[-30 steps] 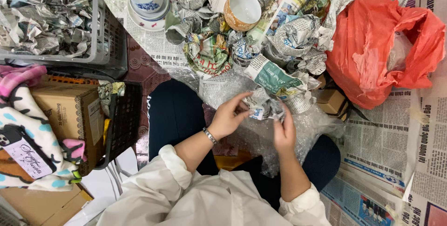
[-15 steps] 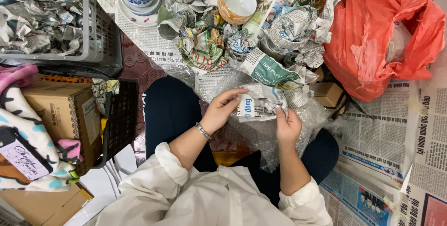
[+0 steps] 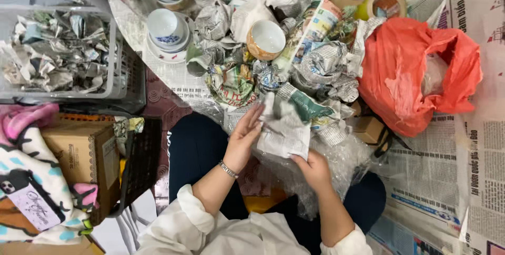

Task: The person sits on the floor and wraps small ceramic bowls and cups with newspaper and bubble wrap. They fold the newspaper around each item, tuck the edges, and then encase the bundle in bubble wrap, placing the finished packages into a pile.

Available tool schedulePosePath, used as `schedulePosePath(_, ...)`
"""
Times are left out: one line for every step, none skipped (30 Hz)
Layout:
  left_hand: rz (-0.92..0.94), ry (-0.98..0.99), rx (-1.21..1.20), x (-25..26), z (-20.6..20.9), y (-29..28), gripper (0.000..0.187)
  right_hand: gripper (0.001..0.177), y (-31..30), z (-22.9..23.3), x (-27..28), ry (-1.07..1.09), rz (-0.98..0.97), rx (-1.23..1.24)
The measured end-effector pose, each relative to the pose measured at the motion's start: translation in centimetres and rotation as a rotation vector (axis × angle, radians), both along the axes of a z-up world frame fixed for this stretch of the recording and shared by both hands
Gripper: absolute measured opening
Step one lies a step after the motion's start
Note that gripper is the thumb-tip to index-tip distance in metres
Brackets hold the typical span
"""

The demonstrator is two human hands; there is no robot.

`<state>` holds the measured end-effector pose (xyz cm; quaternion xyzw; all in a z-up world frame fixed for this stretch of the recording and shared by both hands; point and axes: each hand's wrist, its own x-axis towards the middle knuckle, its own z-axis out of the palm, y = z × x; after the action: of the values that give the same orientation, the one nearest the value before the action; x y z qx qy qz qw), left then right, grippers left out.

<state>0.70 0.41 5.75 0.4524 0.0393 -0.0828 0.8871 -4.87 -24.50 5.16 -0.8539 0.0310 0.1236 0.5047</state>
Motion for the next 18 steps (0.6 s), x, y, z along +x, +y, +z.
schedulePosePath(-0.028,-0.016,0.042,-0.2,0.2,-0.1,0.067,0.022,-0.2,0.0,-0.1,0.060,-0.027,-0.024)
schedulePosePath(-0.057,-0.033,0.084,-0.3,0.3,-0.1,0.073,0.021,-0.4,-0.2,-0.3,0.121,-0.054,-0.049)
schedulePosePath(-0.085,-0.049,0.128,-0.2,0.5,-0.1,0.080,0.021,-0.5,-0.3,-0.4,0.104,-0.048,-0.008)
schedulePosePath(-0.057,-0.116,0.219,-0.1,0.7,-0.2,0.081,0.021,-0.7,-0.4,-0.5,0.088,-0.043,0.033)
schedulePosePath(-0.034,-0.183,0.313,-0.1,0.9,-0.3,0.082,0.021,-0.7,-0.5,-0.6,0.073,-0.041,0.076)
schedulePosePath(-0.011,-0.250,0.407,0.0,1.2,-0.3,0.083,0.021,-0.7,-0.6,-0.7,0.057,-0.039,0.102)
schedulePosePath(-0.012,-0.199,0.457,0.2,1.5,-0.3,0.084,0.022,-0.8,-0.5,-0.7,0.032,-0.041,0.127)
schedulePosePath(-0.014,-0.147,0.506,0.4,1.8,-0.3,0.085,0.023,-0.8,-0.5,-0.6,0.008,-0.043,0.153)
schedulePosePath(-0.020,-0.088,0.552,0.1,1.9,-0.4,0.086,0.022,-0.8,-0.5,-0.7,0.007,-0.052,0.141)
schedulePosePath(-0.017,-0.051,0.541,0.2,1.8,-0.4,0.086,0.021,-0.8,-0.8,-0.5,0.007,-0.061,0.130)
schedulePosePath(-0.017,-0.001,0.527,0.2,1.5,-0.5,0.085,0.021,-0.9,-0.9,-0.8,0.019,-0.072,0.116)
schedulePosePath(-0.018,0.048,0.513,0.1,1.1,-0.6,0.085,0.021,-1.2,-1.0,-1.0,0.024,-0.071,0.118)
schedulePosePath(-0.017,-0.003,0.563,0.2,0.8,-0.6,0.069,0.020,-1.1,-1.3,-1.0,0.022,-0.073,0.124)
schedulePosePath(-0.017,-0.055,0.612,0.3,0.5,-0.6,0.053,0.020,-1.1,-1.5,-1.0,0.021,-0.074,0.130)
schedulePosePath(-0.016,-0.104,0.661,0.1,0.2,-0.6,0.038,0.020,-1.2,-1.6,-1.1,0.058,-0.098,0.112)
schedulePosePath(-0.036,-0.023,0.615,-0.2,0.0,-0.5,0.028,0.020,-1.3,-1.8,-1.2,0.095,-0.122,0.093)
schedulePosePath(-0.053,0.052,0.566,-0.3,-0.2,-0.5,0.019,0.019,-1.5,-1.9,-1.0,0.125,-0.144,0.073)
schedulePosePath(-0.070,0.127,0.518,-0.4,-0.3,-0.4,0.012,0.020,-1.6,-2.0,-0.9,0.046,-0.174,0.142)
